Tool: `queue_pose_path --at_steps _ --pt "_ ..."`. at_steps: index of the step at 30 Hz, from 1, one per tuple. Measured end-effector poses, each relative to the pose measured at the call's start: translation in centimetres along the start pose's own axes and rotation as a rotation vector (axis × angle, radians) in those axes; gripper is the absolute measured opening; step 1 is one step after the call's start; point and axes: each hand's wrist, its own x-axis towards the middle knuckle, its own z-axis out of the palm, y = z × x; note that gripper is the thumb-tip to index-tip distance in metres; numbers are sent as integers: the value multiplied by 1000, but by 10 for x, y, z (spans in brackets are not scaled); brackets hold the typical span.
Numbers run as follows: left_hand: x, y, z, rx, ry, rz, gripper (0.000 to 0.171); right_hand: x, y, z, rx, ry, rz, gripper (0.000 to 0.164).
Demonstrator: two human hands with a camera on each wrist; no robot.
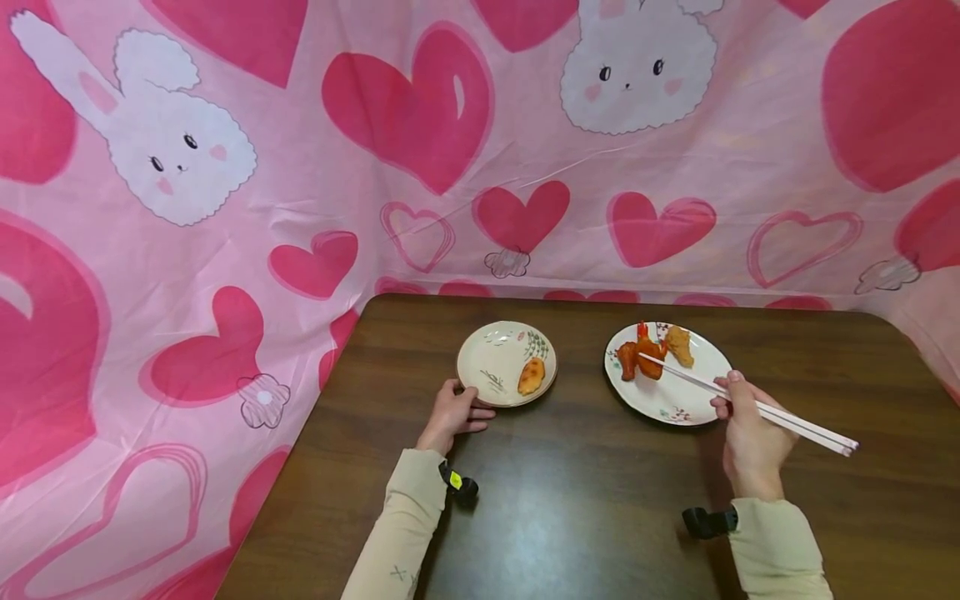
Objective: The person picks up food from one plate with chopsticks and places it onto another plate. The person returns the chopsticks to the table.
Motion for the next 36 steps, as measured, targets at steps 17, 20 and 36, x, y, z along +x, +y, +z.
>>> queue_pose_path --at_steps 17,20,36 --pt "-2 1 0 6 3 -3 36 20 17 -25 -59 44 27 36" --pt "-2 1 -1 10 -2 1 36 38 41 -45 -57 30 10 38" --pt "-2 1 -1 8 -1 -7 36 43 54 -53 -154 77 112 38"
